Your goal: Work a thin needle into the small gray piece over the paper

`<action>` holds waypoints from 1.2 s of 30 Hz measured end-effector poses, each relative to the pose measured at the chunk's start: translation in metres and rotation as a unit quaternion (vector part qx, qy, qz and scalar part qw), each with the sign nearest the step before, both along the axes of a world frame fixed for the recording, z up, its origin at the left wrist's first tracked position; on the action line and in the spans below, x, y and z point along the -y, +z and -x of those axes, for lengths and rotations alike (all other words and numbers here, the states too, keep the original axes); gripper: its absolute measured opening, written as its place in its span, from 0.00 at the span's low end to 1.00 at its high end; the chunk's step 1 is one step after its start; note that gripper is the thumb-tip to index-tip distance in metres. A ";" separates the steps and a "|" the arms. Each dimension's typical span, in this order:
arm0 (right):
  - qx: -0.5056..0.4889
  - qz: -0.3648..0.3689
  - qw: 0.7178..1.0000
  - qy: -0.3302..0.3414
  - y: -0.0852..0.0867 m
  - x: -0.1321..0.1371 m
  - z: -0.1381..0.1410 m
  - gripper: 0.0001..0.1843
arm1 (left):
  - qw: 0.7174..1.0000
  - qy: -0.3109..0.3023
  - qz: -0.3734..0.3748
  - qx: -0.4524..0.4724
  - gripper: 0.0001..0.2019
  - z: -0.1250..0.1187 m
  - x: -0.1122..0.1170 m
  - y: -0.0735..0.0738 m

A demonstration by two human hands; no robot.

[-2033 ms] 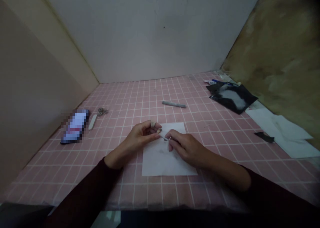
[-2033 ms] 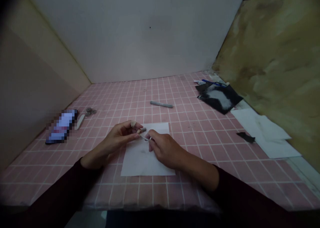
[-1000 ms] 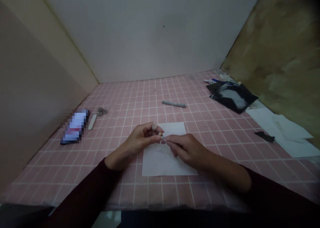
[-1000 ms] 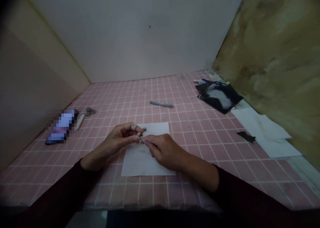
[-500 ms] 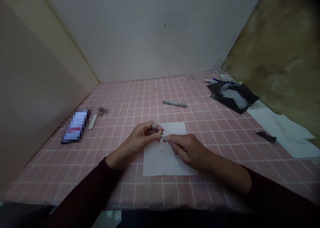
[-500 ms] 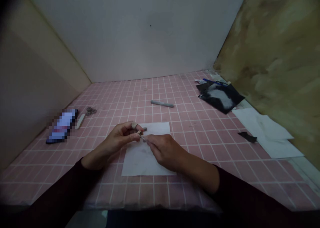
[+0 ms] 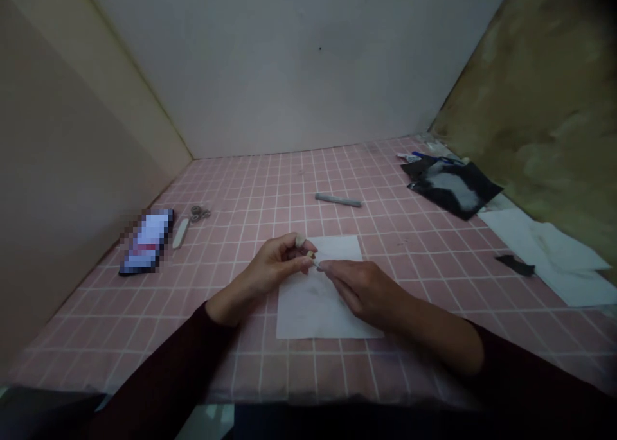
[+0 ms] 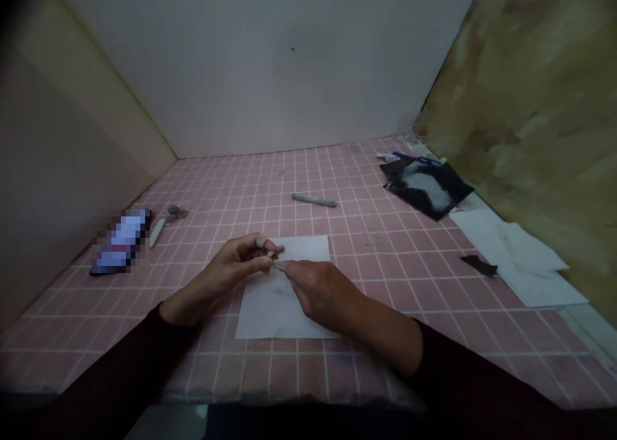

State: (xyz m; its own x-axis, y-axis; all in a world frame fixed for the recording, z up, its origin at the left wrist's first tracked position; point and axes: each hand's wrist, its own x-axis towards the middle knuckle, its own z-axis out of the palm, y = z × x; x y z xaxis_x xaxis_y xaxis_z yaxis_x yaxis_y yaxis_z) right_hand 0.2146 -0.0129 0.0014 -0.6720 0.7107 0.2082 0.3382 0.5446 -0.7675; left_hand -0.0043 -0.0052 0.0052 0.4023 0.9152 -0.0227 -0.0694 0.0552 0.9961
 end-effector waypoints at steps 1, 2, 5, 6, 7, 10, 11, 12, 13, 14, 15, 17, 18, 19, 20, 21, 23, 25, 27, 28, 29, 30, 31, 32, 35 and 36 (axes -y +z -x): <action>0.019 -0.041 0.999 -0.001 -0.002 0.001 0.000 0.14 | 1.000 0.003 0.006 -0.004 0.10 0.000 0.000 -0.001; 0.035 -0.060 0.998 0.000 -0.005 0.001 0.000 0.15 | 1.000 0.003 0.012 -0.006 0.10 0.000 -0.001 -0.001; 0.061 -0.067 0.996 -0.004 -0.009 -0.001 -0.001 0.15 | 1.000 -0.006 0.019 -0.003 0.11 0.001 -0.001 -0.001; 0.063 -0.070 0.996 -0.008 -0.009 -0.001 -0.001 0.15 | 1.000 -0.005 0.015 -0.003 0.10 0.001 0.000 -0.001; 0.063 -0.073 0.995 -0.011 -0.010 -0.001 -0.001 0.15 | 1.000 -0.002 0.010 -0.005 0.10 0.001 0.000 -0.001; 0.047 -0.073 0.996 -0.010 -0.007 0.000 -0.001 0.15 | 1.000 0.006 -0.001 -0.008 0.08 0.002 0.000 -0.002; 0.036 -0.061 0.997 -0.009 -0.005 0.000 -0.001 0.14 | 1.000 0.007 0.003 -0.008 0.08 0.002 0.000 -0.003; 0.022 -0.039 0.999 -0.009 -0.003 -0.001 -0.001 0.13 | 1.000 0.006 0.010 -0.007 0.09 0.001 0.000 -0.003; 0.007 0.002 1.000 -0.007 0.000 -0.002 -0.001 0.13 | 1.000 0.004 0.019 -0.005 0.09 0.001 0.001 -0.003; -0.015 0.065 0.998 -0.005 0.003 -0.004 -0.001 0.13 | 1.000 0.000 0.030 -0.002 0.10 0.000 0.002 -0.003; -0.039 0.150 0.988 -0.001 0.006 -0.006 -0.002 0.14 | 0.999 -0.004 0.037 0.002 0.10 -0.001 0.003 -0.002; -0.092 0.340 0.936 0.009 0.010 -0.010 -0.002 0.14 | 0.999 -0.012 0.040 0.011 0.10 -0.002 0.005 -0.001; -0.117 0.417 0.901 0.013 0.011 -0.012 -0.002 0.13 | 0.999 -0.012 0.036 0.015 0.10 -0.002 0.005 0.000; -0.134 0.470 0.872 0.015 0.012 -0.013 -0.002 0.13 | 0.999 -0.013 0.031 0.017 0.10 -0.003 0.006 0.001; -0.143 0.496 0.856 0.015 0.012 -0.013 -0.002 0.14 | 0.999 -0.014 0.025 0.018 0.10 -0.003 0.006 0.001; -0.142 0.493 0.858 0.016 0.011 -0.012 -0.001 0.14 | 1.000 -0.013 0.019 0.019 0.10 -0.003 0.006 0.001; -0.119 0.397 0.910 0.014 0.007 -0.009 0.001 0.14 | 1.000 -0.014 0.010 0.020 0.10 -0.002 0.004 0.000; -0.078 0.215 0.973 0.007 0.004 -0.004 0.002 0.13 | 1.000 -0.005 0.008 0.015 0.10 -0.001 0.002 -0.001; -0.046 0.055 0.997 -0.006 0.001 0.000 0.002 0.11 | 1.000 0.012 0.016 0.004 0.10 -0.001 0.001 -0.001; -0.037 0.022 0.999 -0.011 0.000 0.001 0.002 0.10 | 1.000 0.014 0.020 0.000 0.10 -0.001 0.001 -0.001; -0.037 0.030 0.999 -0.012 0.000 0.000 0.002 0.11 | 1.000 0.011 0.022 -0.001 0.10 0.000 0.001 0.000; -0.046 0.076 0.996 -0.009 0.001 -0.001 0.001 0.12 | 1.000 0.002 0.021 0.000 0.10 0.000 0.001 0.000; -0.061 0.151 0.987 -0.003 0.002 -0.003 0.000 0.13 | 1.000 -0.008 0.016 0.002 0.10 0.000 0.001 0.001; -0.082 0.241 0.967 0.005 0.004 -0.006 0.000 0.14 | 1.000 -0.015 0.008 0.003 0.10 0.000 0.002 0.001; -0.136 0.440 0.887 0.015 0.007 -0.011 -0.001 0.16 | 1.000 -0.015 -0.018 0.003 0.10 0.000 0.002 0.002; -0.136 0.448 0.883 0.016 0.007 -0.011 -0.001 0.16 | 1.000 -0.015 -0.019 0.004 0.10 0.000 0.002 0.002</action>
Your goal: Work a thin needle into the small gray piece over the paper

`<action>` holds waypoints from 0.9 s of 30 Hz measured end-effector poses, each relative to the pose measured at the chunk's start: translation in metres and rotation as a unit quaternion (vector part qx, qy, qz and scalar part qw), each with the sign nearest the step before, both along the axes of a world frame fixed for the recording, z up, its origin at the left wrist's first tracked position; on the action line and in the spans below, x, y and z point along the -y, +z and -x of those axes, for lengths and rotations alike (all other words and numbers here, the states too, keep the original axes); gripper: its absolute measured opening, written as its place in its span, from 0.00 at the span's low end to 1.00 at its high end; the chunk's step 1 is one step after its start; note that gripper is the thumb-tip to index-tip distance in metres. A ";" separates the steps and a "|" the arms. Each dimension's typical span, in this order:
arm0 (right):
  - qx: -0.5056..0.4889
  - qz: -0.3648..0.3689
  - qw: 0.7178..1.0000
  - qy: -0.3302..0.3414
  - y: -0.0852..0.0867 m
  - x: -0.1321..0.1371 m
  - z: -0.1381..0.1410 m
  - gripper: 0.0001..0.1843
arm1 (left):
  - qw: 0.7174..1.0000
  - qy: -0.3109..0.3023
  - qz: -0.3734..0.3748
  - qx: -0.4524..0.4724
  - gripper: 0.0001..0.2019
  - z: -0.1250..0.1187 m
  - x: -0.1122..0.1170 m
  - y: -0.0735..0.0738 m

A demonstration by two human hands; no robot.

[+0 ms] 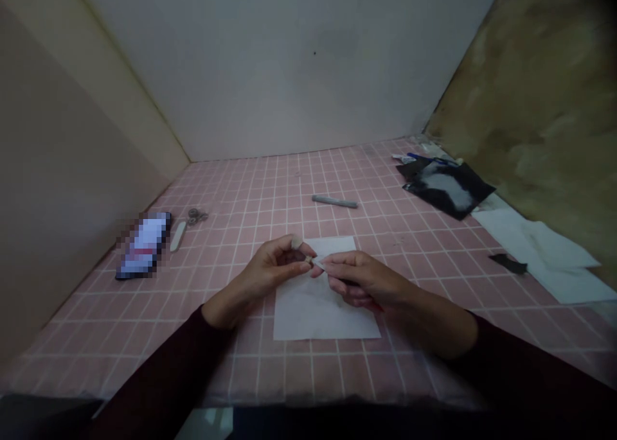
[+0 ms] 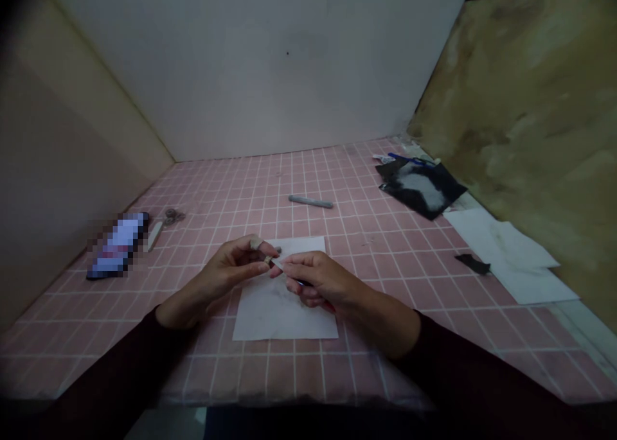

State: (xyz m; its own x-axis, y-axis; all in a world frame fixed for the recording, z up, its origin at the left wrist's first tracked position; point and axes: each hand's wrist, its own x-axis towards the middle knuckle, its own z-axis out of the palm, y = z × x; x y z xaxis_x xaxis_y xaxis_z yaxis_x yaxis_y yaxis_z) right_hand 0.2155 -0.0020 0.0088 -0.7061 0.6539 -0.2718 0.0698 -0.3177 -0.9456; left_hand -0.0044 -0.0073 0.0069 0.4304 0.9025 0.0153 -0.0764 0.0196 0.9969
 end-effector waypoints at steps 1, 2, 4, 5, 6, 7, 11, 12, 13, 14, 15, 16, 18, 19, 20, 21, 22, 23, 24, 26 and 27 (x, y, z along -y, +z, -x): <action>0.010 -0.031 0.999 0.002 0.000 0.001 0.001 0.16 | 1.000 -0.002 0.002 0.003 0.10 0.000 0.000 0.000; 0.029 -0.095 0.995 0.002 -0.001 0.003 0.001 0.15 | 1.000 -0.004 0.008 0.005 0.10 -0.001 0.000 -0.001; 0.073 -0.268 0.960 -0.014 -0.004 0.007 0.003 0.13 | 1.000 0.007 0.021 0.001 0.10 -0.002 -0.001 -0.001; 0.091 -0.345 0.934 -0.029 -0.005 0.010 0.004 0.12 | 0.999 0.020 0.026 -0.005 0.10 -0.002 -0.001 -0.002; 0.105 -0.399 0.910 -0.041 -0.006 0.012 0.004 0.11 | 0.999 0.032 0.030 -0.013 0.10 -0.003 -0.001 -0.002; 0.113 -0.423 0.898 -0.049 -0.007 0.012 0.005 0.11 | 0.999 0.039 0.033 -0.019 0.10 -0.003 -0.001 -0.001; 0.066 -0.219 0.973 -0.021 -0.002 0.007 0.002 0.14 | 1.000 0.007 0.021 -0.006 0.09 -0.002 0.001 0.000; 0.036 -0.123 0.992 -0.015 0.000 0.005 0.001 0.14 | 1.000 -0.002 0.014 0.002 0.09 -0.002 0.001 0.000; 0.008 -0.036 0.999 -0.012 0.002 0.003 0.000 0.15 | 1.000 -0.006 0.006 0.008 0.09 -0.002 0.002 0.001; -0.013 0.030 0.999 -0.010 0.003 0.001 0.000 0.15 | 1.000 -0.008 0.001 0.010 0.09 -0.001 0.002 0.001; -0.024 0.069 0.997 -0.009 0.004 0.000 0.000 0.15 | 1.000 -0.007 -0.003 0.008 0.09 -0.001 0.002 0.001; -0.026 0.080 0.996 -0.008 0.004 0.000 0.000 0.15 | 1.000 -0.002 -0.003 0.005 0.09 -0.001 0.002 0.002; -0.009 0.028 1.000 -0.002 0.003 0.002 0.001 0.15 | 1.000 0.010 0.001 0.001 0.09 -0.001 0.002 0.002; 0.009 -0.037 0.999 -0.002 0.001 0.004 0.002 0.15 | 1.000 0.015 0.004 0.004 0.10 -0.001 0.002 0.003; 0.030 -0.122 0.992 -0.009 0.000 0.006 0.003 0.15 | 1.000 0.019 0.009 0.010 0.10 -0.001 0.001 0.003; 0.051 -0.216 0.975 -0.018 -0.002 0.008 0.004 0.14 | 1.000 0.022 0.015 0.015 0.11 -0.001 0.001 0.003; 0.070 -0.304 0.950 -0.028 -0.003 0.010 0.004 0.13 | 0.999 0.025 0.023 0.017 0.11 -0.002 0.000 0.002; 0.086 -0.371 0.924 -0.038 -0.004 0.012 0.005 0.12 | 0.999 0.031 0.029 0.014 0.11 -0.002 -0.001 0.001; 0.097 -0.407 0.907 -0.044 -0.004 0.012 0.005 0.11 | 0.999 0.036 0.034 0.008 0.11 -0.002 -0.001 0.001; 0.098 -0.366 0.924 -0.041 -0.003 0.011 0.004 0.12 | 0.999 0.029 0.038 -0.001 0.11 -0.002 -0.002 -0.002; 0.087 -0.295 0.951 -0.033 -0.002 0.009 0.004 0.13 | 0.999 0.020 0.037 -0.001 0.11 -0.002 -0.002 -0.002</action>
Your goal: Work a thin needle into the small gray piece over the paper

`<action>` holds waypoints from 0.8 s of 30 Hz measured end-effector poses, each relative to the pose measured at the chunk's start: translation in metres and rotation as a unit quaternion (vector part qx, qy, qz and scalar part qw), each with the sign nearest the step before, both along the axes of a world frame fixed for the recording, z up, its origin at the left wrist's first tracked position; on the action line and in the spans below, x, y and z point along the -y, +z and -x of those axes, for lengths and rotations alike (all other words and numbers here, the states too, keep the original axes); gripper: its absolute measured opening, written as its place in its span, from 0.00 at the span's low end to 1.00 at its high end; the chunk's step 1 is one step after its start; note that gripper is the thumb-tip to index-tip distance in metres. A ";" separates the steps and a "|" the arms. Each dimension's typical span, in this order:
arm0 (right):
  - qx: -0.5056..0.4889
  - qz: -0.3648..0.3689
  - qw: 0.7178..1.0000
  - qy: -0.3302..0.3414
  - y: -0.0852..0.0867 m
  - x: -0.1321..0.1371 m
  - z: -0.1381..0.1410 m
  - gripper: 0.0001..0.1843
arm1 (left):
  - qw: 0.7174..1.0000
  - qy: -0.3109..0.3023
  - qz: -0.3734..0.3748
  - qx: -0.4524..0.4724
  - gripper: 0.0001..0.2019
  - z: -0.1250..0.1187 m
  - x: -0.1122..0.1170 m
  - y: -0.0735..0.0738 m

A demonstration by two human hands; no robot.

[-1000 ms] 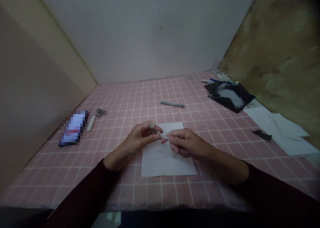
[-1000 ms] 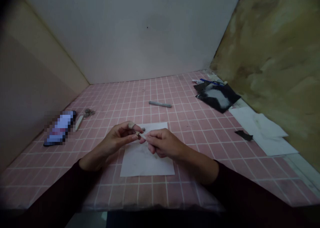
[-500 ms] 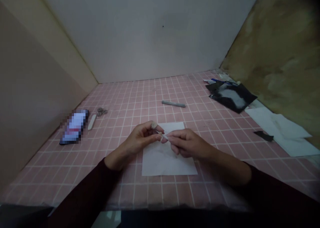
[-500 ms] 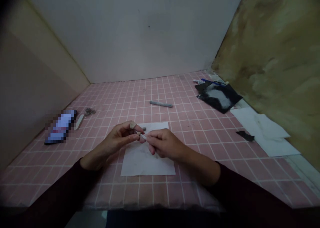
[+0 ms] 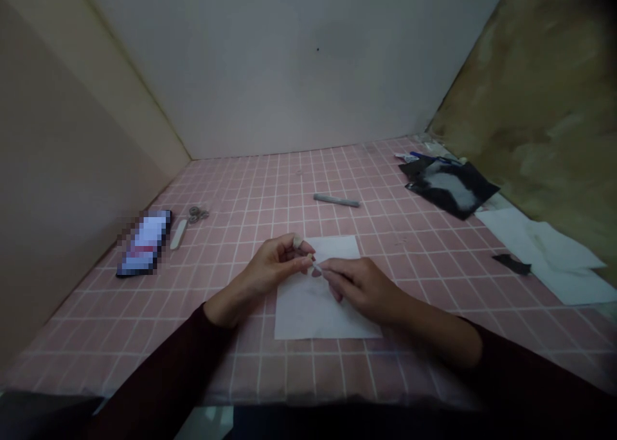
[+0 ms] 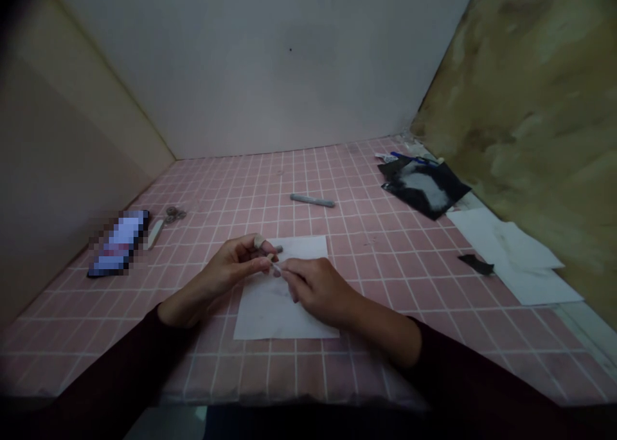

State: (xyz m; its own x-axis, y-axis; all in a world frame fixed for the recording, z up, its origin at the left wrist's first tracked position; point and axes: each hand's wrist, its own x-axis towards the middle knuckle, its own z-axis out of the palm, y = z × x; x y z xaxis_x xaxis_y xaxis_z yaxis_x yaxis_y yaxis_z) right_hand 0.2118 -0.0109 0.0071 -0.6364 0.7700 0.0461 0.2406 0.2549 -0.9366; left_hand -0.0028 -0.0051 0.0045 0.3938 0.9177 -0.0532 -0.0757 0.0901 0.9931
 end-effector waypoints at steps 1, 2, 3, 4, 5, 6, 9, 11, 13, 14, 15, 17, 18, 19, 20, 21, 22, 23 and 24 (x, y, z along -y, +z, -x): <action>-0.021 0.095 0.995 0.004 0.002 -0.002 -0.001 0.14 | 1.000 -0.010 -0.003 0.003 0.11 0.000 0.000 -0.001; -0.049 0.193 0.980 0.009 0.004 -0.004 -0.002 0.14 | 1.000 -0.019 -0.006 0.008 0.11 0.000 0.001 -0.001; -0.077 0.277 0.958 0.011 0.005 -0.006 -0.003 0.14 | 1.000 -0.024 -0.011 0.016 0.11 0.000 0.002 -0.001; -0.099 0.338 0.936 0.014 0.007 -0.008 -0.004 0.14 | 0.999 -0.025 -0.017 0.021 0.11 0.000 0.002 0.000; -0.113 0.372 0.921 0.019 0.007 -0.009 -0.004 0.15 | 0.999 -0.025 -0.022 0.022 0.10 0.000 0.003 0.001; -0.118 0.380 0.917 0.023 0.007 -0.009 -0.004 0.15 | 0.999 -0.023 -0.025 0.020 0.10 0.000 0.004 0.001; -0.090 0.273 0.957 0.032 0.004 -0.004 -0.002 0.16 | 1.000 -0.009 -0.024 0.008 0.09 0.000 0.005 0.004; -0.048 0.107 0.993 0.017 0.000 0.000 0.000 0.14 | 1.000 0.002 -0.017 0.006 0.09 0.000 0.004 0.004; -0.005 -0.048 0.999 -0.005 -0.004 0.005 0.001 0.12 | 1.000 0.021 -0.008 -0.001 0.09 0.000 0.003 0.003; 0.010 -0.096 0.995 -0.015 -0.005 0.006 0.002 0.12 | 0.999 0.033 -0.003 -0.009 0.09 0.000 0.003 0.002; 0.018 -0.118 0.993 -0.021 -0.006 0.007 0.002 0.12 | 0.999 0.039 0.002 -0.016 0.09 0.000 0.002 0.001; 0.016 -0.090 0.996 -0.018 -0.005 0.005 0.001 0.12 | 1.000 0.025 0.006 -0.018 0.09 0.000 0.002 0.000; 0.003 -0.036 0.999 -0.010 -0.003 0.003 0.000 0.13 | 1.000 0.009 0.006 -0.013 0.09 0.000 0.002 0.001; -0.017 0.041 0.999 -0.001 -0.001 0.001 -0.001 0.14 | 1.000 -0.008 0.002 -0.007 0.09 0.000 0.002 0.001; -0.042 0.131 0.990 0.007 0.002 -0.001 -0.002 0.14 | 1.000 -0.020 -0.005 -0.001 0.09 0.000 0.003 0.002; -0.068 0.220 0.973 0.012 0.004 -0.003 -0.003 0.14 | 1.000 -0.026 -0.014 0.002 0.09 0.000 0.003 0.002; -0.090 0.295 0.951 0.015 0.007 -0.005 -0.003 0.14 | 0.999 -0.027 -0.023 0.003 0.09 0.000 0.004 0.003; -0.107 0.346 0.932 0.016 0.008 -0.006 -0.003 0.14 | 0.999 -0.025 -0.030 0.001 0.09 0.000 0.005 0.003; -0.114 0.369 0.922 0.015 0.009 -0.006 -0.003 0.14 | 0.999 -0.021 -0.035 0.000 0.09 0.000 0.005 0.003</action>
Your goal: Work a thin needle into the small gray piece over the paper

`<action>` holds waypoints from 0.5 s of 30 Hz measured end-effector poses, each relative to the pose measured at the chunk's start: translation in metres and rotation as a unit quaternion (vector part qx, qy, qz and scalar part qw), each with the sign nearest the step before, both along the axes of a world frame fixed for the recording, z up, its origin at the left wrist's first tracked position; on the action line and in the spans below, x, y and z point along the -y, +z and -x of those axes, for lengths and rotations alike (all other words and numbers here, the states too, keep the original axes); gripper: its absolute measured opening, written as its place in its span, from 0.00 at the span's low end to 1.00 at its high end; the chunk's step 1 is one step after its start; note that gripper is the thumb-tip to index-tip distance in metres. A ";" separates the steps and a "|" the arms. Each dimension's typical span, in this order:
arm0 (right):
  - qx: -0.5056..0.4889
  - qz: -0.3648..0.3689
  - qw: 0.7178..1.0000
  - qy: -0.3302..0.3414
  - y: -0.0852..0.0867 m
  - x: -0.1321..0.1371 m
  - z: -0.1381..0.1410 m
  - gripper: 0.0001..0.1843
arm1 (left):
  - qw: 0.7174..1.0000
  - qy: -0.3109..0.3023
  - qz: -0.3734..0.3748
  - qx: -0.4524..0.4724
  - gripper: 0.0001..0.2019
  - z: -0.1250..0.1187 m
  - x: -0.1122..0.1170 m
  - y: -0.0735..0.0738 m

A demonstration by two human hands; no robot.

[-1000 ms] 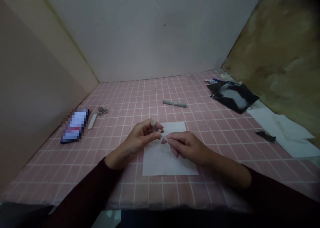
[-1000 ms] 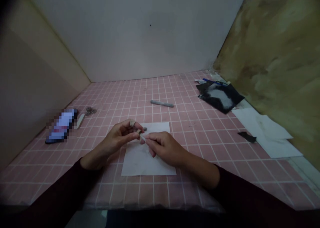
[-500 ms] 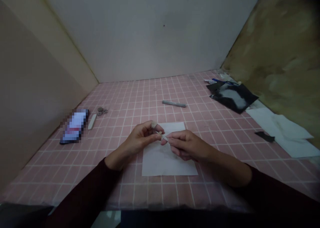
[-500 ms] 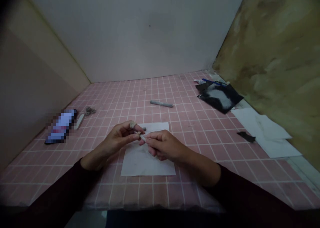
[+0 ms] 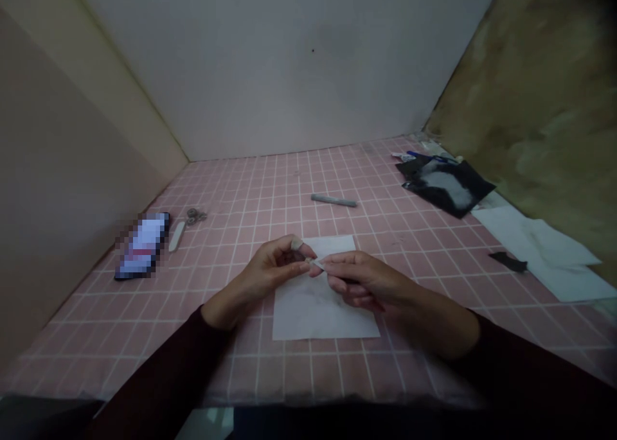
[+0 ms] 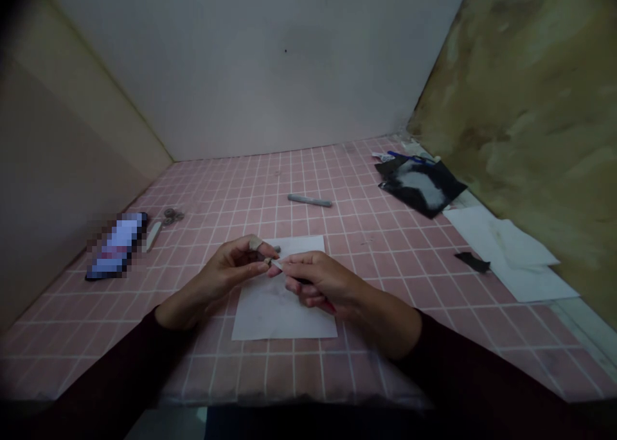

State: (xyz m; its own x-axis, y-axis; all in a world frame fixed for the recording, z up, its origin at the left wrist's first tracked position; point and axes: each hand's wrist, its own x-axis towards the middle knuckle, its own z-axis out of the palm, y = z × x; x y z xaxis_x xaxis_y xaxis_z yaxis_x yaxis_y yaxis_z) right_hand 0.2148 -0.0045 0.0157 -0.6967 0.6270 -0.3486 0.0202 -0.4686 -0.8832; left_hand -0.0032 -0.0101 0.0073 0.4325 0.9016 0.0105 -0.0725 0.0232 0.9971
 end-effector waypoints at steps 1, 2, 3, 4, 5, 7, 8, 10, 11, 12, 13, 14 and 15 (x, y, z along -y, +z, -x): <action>0.001 -0.004 1.000 0.000 0.000 0.001 0.001 0.14 | 1.000 0.003 -0.002 -0.001 0.09 0.000 0.000 0.000; 0.011 -0.037 0.999 0.001 -0.001 0.002 0.002 0.14 | 1.000 0.005 -0.001 0.000 0.09 0.000 0.000 0.000; 0.029 -0.100 0.995 0.000 -0.004 0.004 0.003 0.15 | 1.000 0.007 0.000 0.003 0.09 0.000 0.000 -0.001; 0.052 -0.185 0.981 -0.006 -0.006 0.007 0.004 0.15 | 1.000 0.010 0.002 0.005 0.09 0.000 0.000 -0.001; 0.077 -0.278 0.957 -0.015 -0.009 0.010 0.005 0.14 | 1.000 0.017 0.005 0.006 0.09 -0.001 -0.001 -0.001; 0.122 -0.431 0.893 -0.035 -0.015 0.014 0.007 0.12 | 0.999 0.039 0.012 -0.003 0.08 -0.001 -0.002 -0.002; 0.134 -0.474 0.869 -0.043 -0.016 0.016 0.007 0.12 | 0.999 0.051 0.016 -0.010 0.08 -0.002 -0.003 -0.002; 0.138 -0.482 0.864 -0.043 -0.016 0.015 0.006 0.12 | 0.998 0.059 0.021 -0.022 0.08 -0.002 -0.003 -0.002; 0.130 -0.448 0.884 -0.036 -0.015 0.013 0.005 0.12 | 0.998 0.052 0.022 -0.021 0.08 -0.002 -0.004 -0.002; 0.115 -0.391 0.913 -0.026 -0.012 0.010 0.004 0.14 | 0.999 0.038 0.021 -0.018 0.08 -0.001 -0.003 -0.002; 0.098 -0.315 0.944 -0.012 -0.009 0.007 0.003 0.15 | 0.999 0.026 0.017 -0.012 0.08 -0.001 -0.003 -0.001; 0.074 -0.226 0.971 -0.003 -0.005 0.005 0.002 0.15 | 1.000 0.015 0.011 -0.007 0.08 -0.001 -0.002 -0.001; 0.054 -0.155 0.986 0.006 -0.003 0.002 0.001 0.15 | 1.000 0.008 0.004 -0.002 0.08 0.000 -0.001 -0.001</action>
